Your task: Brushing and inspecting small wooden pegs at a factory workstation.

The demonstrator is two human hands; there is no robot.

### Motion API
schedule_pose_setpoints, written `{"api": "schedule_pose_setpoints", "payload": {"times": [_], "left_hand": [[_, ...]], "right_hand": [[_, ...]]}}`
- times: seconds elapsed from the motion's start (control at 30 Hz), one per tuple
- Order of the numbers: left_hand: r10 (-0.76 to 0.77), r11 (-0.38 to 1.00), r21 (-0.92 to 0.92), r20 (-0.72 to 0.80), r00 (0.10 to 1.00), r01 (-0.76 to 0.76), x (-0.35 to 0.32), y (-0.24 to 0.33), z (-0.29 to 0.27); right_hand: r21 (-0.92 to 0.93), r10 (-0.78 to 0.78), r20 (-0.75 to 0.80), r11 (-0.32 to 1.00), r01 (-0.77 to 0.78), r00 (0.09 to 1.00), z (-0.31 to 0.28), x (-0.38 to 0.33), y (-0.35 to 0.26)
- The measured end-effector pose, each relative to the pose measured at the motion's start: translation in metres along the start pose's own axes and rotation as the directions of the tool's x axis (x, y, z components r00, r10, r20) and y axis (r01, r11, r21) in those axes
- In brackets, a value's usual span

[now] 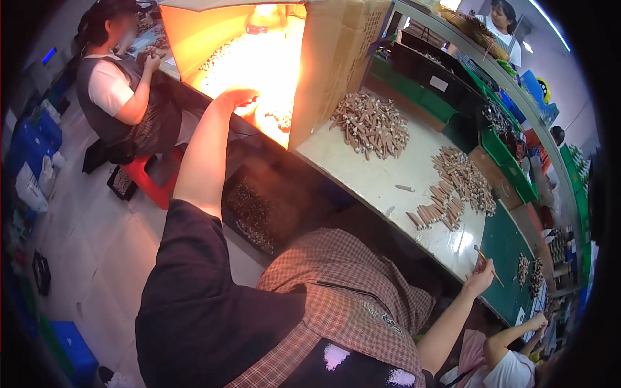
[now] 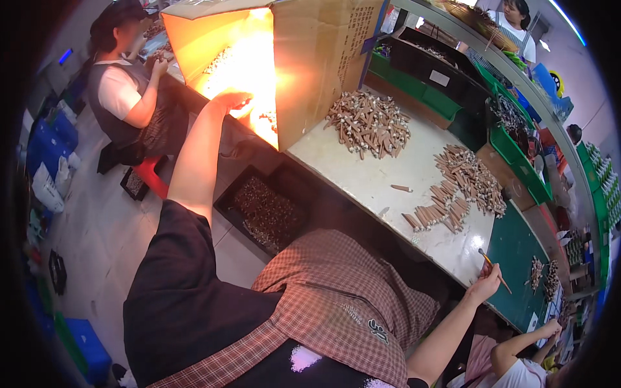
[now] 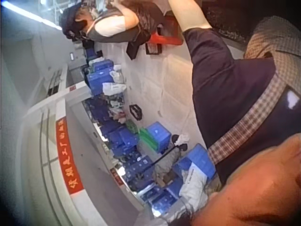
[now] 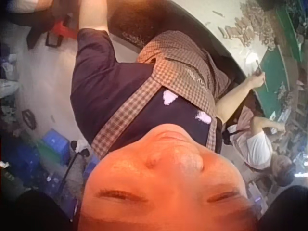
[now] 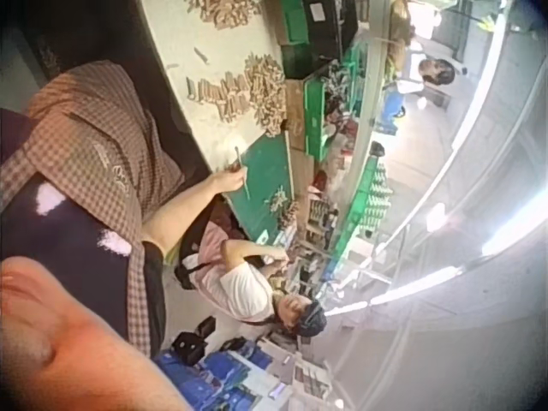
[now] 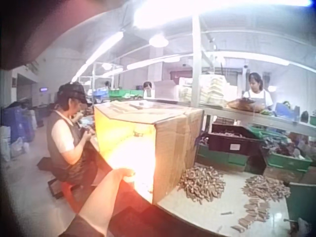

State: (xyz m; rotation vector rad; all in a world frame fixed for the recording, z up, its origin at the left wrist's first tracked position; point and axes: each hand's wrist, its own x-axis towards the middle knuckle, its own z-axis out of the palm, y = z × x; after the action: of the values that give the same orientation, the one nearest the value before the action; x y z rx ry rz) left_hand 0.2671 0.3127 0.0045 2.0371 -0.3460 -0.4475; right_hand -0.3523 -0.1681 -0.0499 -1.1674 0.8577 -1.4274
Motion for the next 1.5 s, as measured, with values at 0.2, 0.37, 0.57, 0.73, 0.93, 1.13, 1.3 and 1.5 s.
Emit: {"api": "schedule_pose_setpoints", "payload": {"times": [0.2,0.37,0.57,0.73,0.93,1.13,1.3,1.5], "left_hand": [[-0.02,0.995,0.103,0.052,0.998,0.014,0.016,0.006,0.002],[-0.061,0.991,0.118,-0.038,0.997,0.065,0.002,0.005,-0.002],[0.186,0.979,-0.097,0.097,0.978,-0.177,-0.092,0.027,0.008],[0.4,0.912,-0.375,0.727,0.558,-0.165,-0.197,0.045,0.11],[0.192,0.88,-0.359,0.867,0.459,0.31,-0.238,0.0,0.258],[0.436,0.9,-0.299,0.584,0.684,-0.318,-0.24,0.043,0.294],[0.922,0.295,0.447,0.101,0.375,-0.845,-0.186,0.075,0.315],[0.872,0.324,0.677,0.057,0.486,-0.661,-0.162,0.09,0.338]], "right_hand": [[0.049,0.027,-0.021,0.998,-0.026,0.999,-0.014,0.001,-0.001],[0.037,0.007,-0.004,0.999,-0.007,1.0,-0.014,0.002,0.002],[0.051,0.003,-0.037,0.999,-0.001,0.999,0.003,-0.004,0.003],[0.057,-0.105,-0.122,0.992,0.113,0.987,-0.01,-0.012,-0.019],[-0.013,0.024,-0.098,1.0,-0.025,0.995,0.029,-0.016,-0.007],[0.163,-0.049,-0.131,0.984,0.07,0.99,-0.003,-0.021,-0.012],[0.178,0.016,-0.11,0.984,0.004,0.994,0.003,-0.011,-0.015],[0.287,0.027,-0.092,0.958,0.001,0.995,0.007,0.011,-0.019]]}}
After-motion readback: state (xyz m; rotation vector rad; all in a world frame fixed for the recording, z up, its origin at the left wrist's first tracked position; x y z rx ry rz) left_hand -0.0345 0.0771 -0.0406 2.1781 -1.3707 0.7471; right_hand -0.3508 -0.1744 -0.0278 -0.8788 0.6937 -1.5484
